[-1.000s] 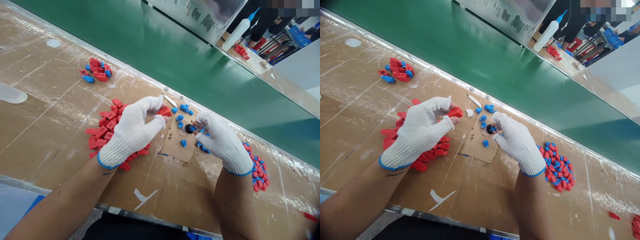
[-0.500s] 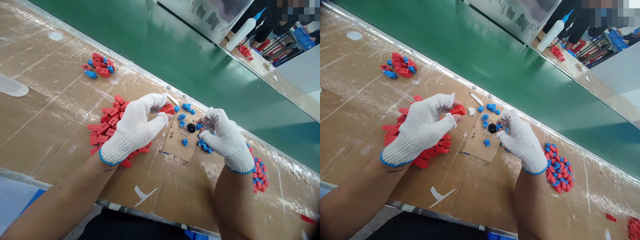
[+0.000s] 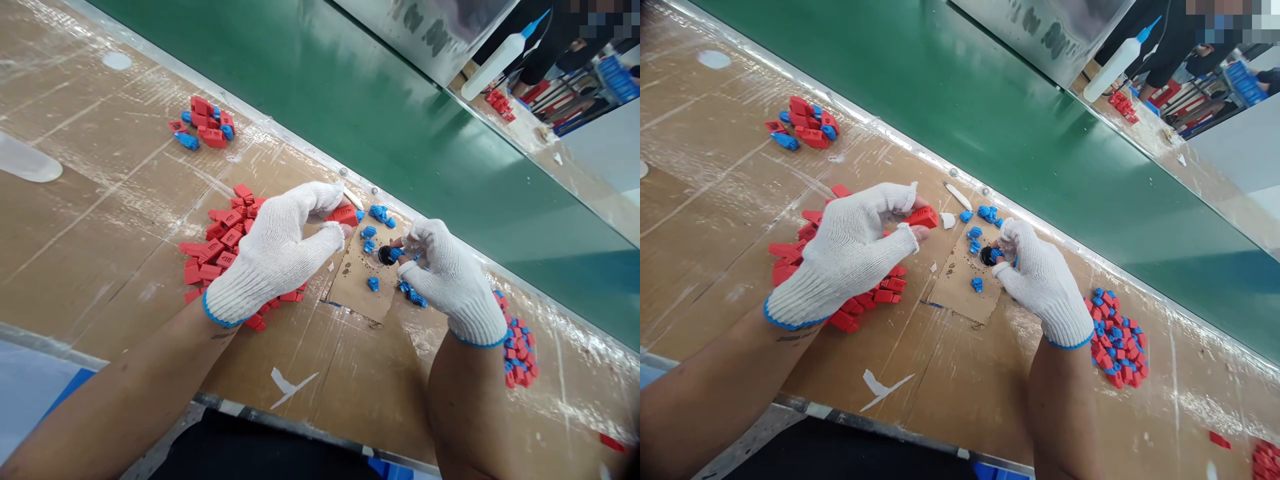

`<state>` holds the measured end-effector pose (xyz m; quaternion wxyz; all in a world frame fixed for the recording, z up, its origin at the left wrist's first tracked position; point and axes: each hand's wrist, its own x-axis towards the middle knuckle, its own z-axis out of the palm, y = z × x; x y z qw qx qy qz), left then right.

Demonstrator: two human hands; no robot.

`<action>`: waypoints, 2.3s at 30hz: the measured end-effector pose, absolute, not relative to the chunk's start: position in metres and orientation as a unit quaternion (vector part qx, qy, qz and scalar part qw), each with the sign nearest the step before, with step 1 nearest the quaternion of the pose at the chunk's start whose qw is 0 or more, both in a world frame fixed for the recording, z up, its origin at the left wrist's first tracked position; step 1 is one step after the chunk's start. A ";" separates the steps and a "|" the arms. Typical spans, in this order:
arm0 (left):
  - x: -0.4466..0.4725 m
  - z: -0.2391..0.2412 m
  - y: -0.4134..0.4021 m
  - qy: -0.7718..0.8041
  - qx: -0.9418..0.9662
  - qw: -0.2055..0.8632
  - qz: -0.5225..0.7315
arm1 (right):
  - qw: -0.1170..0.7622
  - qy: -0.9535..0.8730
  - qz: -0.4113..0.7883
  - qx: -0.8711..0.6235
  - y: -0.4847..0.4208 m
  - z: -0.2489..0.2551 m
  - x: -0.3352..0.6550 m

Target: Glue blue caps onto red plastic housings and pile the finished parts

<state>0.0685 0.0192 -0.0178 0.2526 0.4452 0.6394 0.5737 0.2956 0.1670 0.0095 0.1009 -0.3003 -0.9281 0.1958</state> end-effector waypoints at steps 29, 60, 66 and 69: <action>0.084 -0.015 0.017 0.596 0.425 0.357 0.581 | 0.319 -0.859 0.303 -0.261 0.154 0.028 0.309; 0.104 -0.029 0.011 0.508 0.546 0.080 0.661 | 0.392 -0.813 0.405 -0.147 0.098 0.022 0.267; 0.102 -0.030 0.010 0.520 0.568 0.031 0.637 | 0.387 -0.830 0.372 -0.155 0.097 0.025 0.263; 0.102 -0.028 0.011 0.495 0.572 0.058 0.652 | 0.389 -0.832 0.360 -0.164 0.099 0.027 0.264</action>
